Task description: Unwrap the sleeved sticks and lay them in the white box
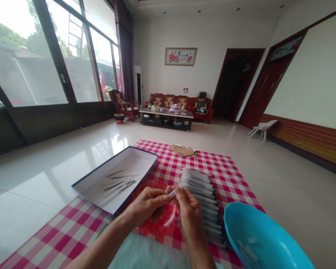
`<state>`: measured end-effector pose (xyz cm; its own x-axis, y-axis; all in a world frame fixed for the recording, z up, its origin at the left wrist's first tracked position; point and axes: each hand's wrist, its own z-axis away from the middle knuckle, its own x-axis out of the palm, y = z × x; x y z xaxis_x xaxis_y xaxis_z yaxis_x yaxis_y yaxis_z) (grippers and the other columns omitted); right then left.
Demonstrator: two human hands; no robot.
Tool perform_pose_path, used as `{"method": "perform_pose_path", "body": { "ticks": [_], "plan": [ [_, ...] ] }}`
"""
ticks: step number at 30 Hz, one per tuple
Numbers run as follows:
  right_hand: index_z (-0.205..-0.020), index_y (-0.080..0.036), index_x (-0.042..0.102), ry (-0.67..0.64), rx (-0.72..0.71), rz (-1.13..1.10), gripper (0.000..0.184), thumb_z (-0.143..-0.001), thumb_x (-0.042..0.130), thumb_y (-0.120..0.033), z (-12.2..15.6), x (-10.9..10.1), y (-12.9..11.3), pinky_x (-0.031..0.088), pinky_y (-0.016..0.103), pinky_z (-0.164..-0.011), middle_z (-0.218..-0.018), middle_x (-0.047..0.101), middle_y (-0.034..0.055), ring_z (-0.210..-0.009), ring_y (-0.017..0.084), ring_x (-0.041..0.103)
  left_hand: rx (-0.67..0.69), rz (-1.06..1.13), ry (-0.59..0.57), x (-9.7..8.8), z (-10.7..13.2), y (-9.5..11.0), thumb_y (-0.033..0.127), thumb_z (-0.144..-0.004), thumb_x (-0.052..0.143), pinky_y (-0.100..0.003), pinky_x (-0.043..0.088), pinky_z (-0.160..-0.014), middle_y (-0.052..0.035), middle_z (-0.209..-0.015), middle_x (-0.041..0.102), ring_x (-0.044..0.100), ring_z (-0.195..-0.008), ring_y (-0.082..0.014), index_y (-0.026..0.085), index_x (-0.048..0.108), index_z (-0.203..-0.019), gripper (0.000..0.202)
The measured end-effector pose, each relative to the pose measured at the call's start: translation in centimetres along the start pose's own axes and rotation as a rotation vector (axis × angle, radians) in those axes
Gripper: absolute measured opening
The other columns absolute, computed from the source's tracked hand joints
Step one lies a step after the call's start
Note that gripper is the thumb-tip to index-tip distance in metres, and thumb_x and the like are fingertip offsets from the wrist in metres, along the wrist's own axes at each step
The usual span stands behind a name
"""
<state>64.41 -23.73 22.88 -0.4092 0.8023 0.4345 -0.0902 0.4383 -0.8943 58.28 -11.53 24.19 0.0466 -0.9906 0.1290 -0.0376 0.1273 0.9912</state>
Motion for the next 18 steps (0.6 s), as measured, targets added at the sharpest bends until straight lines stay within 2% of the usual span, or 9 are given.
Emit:
{"method": "perform_pose_path", "body": {
  "ticks": [4, 7, 11, 13, 15, 18],
  "plan": [
    [-0.079, -0.02, 0.069, 0.047, -0.015, -0.142, 0.019, -0.071, 0.071, -0.037, -0.5, -0.8, -1.5, 0.054, 0.035, -0.077, -0.078, 0.073, 0.0032, -0.08, 0.02, 0.068, -0.253, 0.268, -0.145, -1.1, -0.3, -0.1, 0.047, -0.07, 0.064, -0.017, 0.018, -0.031, 0.0041, -0.046, 0.049, 0.034, -0.03, -0.0042, 0.012, 0.061, -0.074, 0.035],
    [-0.078, -0.02, 0.069, 0.104, -0.049, -0.148, 0.02, -0.069, 0.072, -0.037, -0.9, -1.6, -2.7, 0.053, 0.037, -0.079, -0.081, 0.073, 0.0032, -0.08, 0.021, 0.068, -0.251, 0.263, -0.133, -1.1, -0.5, -0.3, 0.048, -0.071, 0.063, -0.016, 0.02, -0.031, 0.0037, -0.048, 0.051, 0.036, -0.031, -0.0042, 0.011, 0.062, -0.079, 0.038],
    [-0.085, -0.019, 0.068, 0.133, 0.005, 0.017, 0.026, -0.067, 0.073, -0.037, -1.0, -2.3, -3.2, 0.053, 0.035, -0.078, -0.089, 0.073, 0.0057, -0.084, 0.021, 0.068, -0.106, 0.036, -0.013, -1.2, -0.5, -0.2, 0.052, -0.073, 0.06, -0.017, 0.024, -0.035, 0.0034, -0.049, 0.05, 0.037, -0.035, -0.004, 0.01, 0.064, -0.077, 0.043],
    [-0.087, -0.018, 0.068, 0.15, 0.022, 0.103, 0.03, -0.066, 0.073, -0.039, -1.0, -2.9, -3.3, 0.054, 0.033, -0.075, -0.092, 0.072, 0.007, -0.086, 0.022, 0.068, -0.041, -0.103, 0.046, -1.8, -0.5, 0.2, 0.052, -0.076, 0.056, -0.017, 0.026, -0.037, 0.0036, -0.05, 0.051, 0.037, -0.036, -0.0045, 0.01, 0.065, -0.086, 0.044],
    [-0.089, -0.018, 0.067, 0.19, -0.021, 0.203, 0.034, -0.066, 0.071, -0.041, -1.1, -4.0, -3.5, 0.054, 0.034, -0.074, -0.092, 0.072, 0.0078, -0.087, 0.024, 0.067, 0.026, -0.267, 0.122, -3.1, -0.4, 0.8, 0.049, -0.08, 0.052, -0.018, 0.029, -0.039, 0.0036, -0.052, 0.052, 0.041, -0.038, -0.0063, 0.012, 0.064, -0.097, 0.043],
    [-0.095, -0.018, 0.066, 0.327, -0.126, 0.475, 0.038, -0.068, 0.067, -0.044, -1.4, -6.8, -4.5, 0.053, 0.036, -0.077, -0.089, 0.072, 0.0084, -0.086, 0.025, 0.067, 0.073, -0.687, 0.328, -5.9, -0.3, 1.7, 0.037, -0.083, 0.046, -0.02, 0.037, -0.048, 0.0018, -0.054, 0.057, 0.051, -0.048, -0.0107, 0.015, 0.066, -0.098, 0.033]
  ]
}}
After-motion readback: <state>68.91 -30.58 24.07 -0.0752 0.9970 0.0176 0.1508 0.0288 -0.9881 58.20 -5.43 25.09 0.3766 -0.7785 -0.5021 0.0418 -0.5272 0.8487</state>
